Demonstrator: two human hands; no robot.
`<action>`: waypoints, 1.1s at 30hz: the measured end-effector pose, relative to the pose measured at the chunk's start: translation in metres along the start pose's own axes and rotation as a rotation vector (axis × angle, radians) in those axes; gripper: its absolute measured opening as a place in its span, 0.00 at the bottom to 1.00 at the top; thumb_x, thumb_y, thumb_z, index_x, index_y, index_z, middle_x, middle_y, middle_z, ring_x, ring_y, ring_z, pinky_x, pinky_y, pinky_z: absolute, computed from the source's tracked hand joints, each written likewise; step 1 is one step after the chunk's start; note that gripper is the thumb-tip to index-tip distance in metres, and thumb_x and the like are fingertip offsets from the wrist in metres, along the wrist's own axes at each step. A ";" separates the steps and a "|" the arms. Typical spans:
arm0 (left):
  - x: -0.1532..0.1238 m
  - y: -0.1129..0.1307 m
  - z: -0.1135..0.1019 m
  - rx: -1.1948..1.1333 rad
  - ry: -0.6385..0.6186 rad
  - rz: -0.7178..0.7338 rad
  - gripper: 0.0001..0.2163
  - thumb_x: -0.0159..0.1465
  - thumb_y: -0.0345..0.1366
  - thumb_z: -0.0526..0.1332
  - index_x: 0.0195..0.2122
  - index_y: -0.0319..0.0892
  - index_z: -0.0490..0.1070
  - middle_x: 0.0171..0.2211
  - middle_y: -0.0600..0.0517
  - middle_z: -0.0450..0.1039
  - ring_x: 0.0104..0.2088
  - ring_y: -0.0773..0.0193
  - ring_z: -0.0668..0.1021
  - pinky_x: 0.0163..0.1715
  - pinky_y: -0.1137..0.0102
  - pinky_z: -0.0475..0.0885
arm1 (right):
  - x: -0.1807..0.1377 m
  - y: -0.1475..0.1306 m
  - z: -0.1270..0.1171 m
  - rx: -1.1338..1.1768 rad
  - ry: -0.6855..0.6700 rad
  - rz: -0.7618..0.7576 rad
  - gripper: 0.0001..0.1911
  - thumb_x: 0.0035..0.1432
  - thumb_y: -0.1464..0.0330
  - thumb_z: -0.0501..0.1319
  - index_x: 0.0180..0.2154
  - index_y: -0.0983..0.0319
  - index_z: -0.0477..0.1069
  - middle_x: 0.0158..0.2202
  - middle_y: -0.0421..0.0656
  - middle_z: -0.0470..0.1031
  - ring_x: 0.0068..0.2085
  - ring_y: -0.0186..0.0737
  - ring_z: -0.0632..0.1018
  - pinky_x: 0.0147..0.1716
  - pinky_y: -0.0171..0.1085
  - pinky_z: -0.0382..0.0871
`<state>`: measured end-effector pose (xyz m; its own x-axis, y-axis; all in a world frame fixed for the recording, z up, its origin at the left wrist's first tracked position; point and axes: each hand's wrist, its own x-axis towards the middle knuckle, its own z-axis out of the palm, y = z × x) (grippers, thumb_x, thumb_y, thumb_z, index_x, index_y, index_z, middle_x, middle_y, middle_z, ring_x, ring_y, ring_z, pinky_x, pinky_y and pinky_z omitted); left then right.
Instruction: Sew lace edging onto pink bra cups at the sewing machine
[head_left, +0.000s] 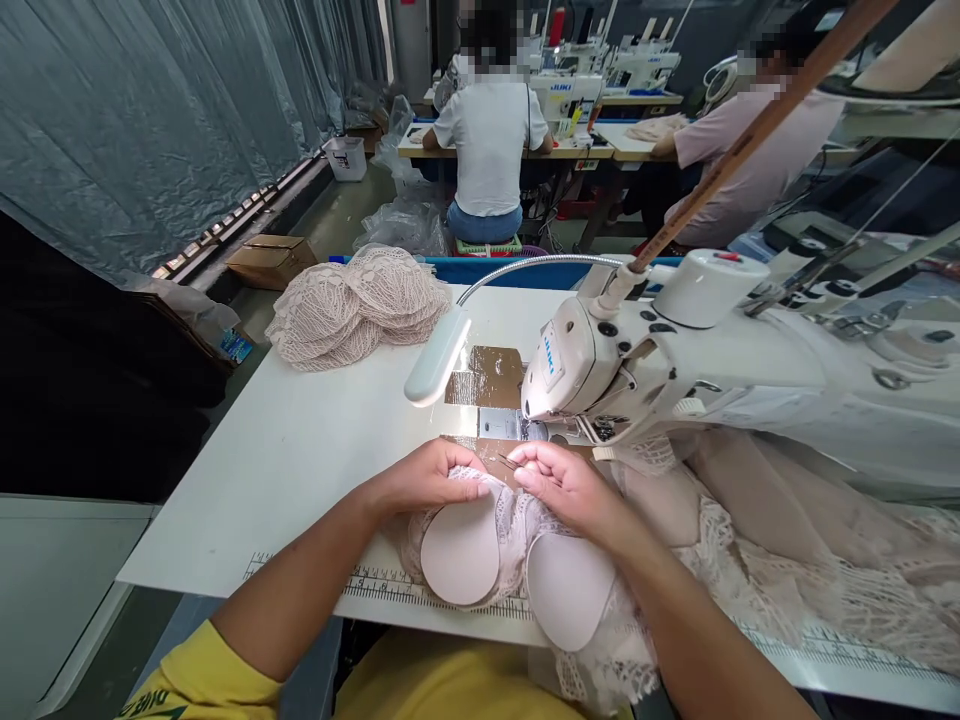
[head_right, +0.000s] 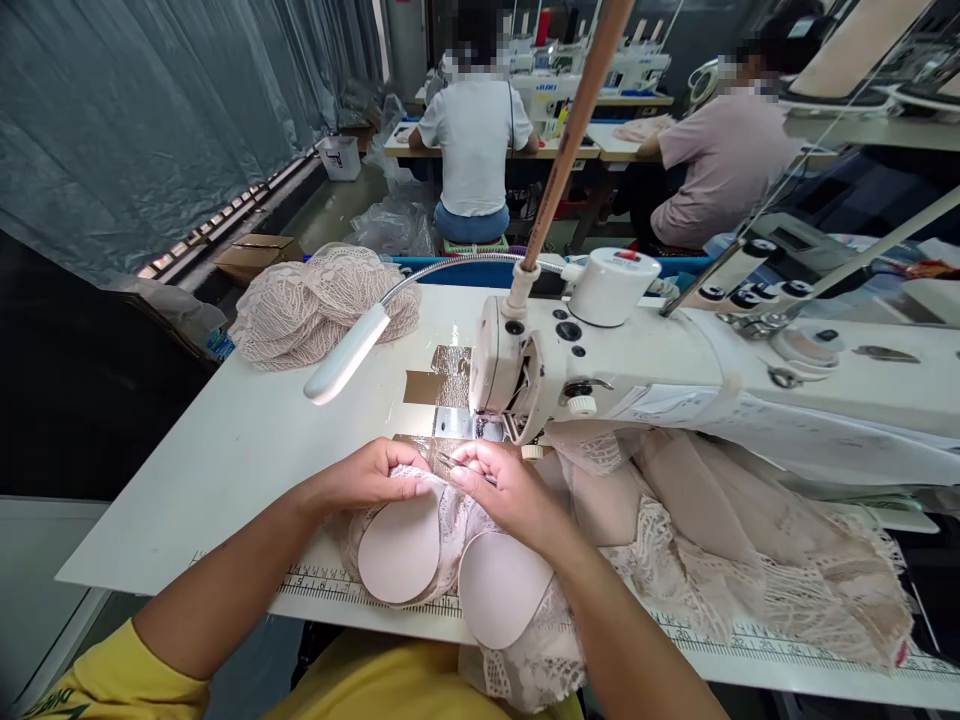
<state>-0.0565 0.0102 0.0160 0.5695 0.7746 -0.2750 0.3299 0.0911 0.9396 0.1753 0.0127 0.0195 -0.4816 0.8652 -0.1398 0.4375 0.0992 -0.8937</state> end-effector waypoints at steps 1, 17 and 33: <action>-0.002 0.002 0.000 0.068 -0.011 0.046 0.13 0.57 0.43 0.64 0.36 0.38 0.74 0.32 0.52 0.69 0.33 0.65 0.70 0.33 0.73 0.64 | -0.008 -0.004 -0.007 -0.066 -0.008 0.042 0.16 0.59 0.57 0.58 0.44 0.59 0.71 0.39 0.44 0.76 0.40 0.43 0.76 0.38 0.38 0.69; -0.069 0.035 -0.009 0.803 -0.061 0.151 0.07 0.56 0.28 0.54 0.21 0.41 0.61 0.29 0.51 0.71 0.30 0.63 0.72 0.30 0.72 0.61 | -0.080 -0.027 -0.030 -0.535 0.138 -0.058 0.11 0.62 0.61 0.52 0.32 0.59 0.68 0.35 0.46 0.74 0.40 0.46 0.75 0.38 0.39 0.68; -0.116 0.066 -0.178 1.223 1.092 0.109 0.19 0.63 0.30 0.49 0.53 0.41 0.69 0.54 0.45 0.68 0.53 0.52 0.70 0.52 0.60 0.66 | 0.168 -0.122 0.080 -0.145 0.518 -0.796 0.19 0.66 0.66 0.46 0.55 0.60 0.63 0.61 0.50 0.62 0.63 0.46 0.62 0.63 0.49 0.55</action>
<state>-0.2350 0.0381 0.1460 0.0347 0.8398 0.5418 0.9912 -0.0981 0.0886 -0.0197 0.1066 0.0707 -0.2975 0.6243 0.7223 0.2335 0.7812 -0.5790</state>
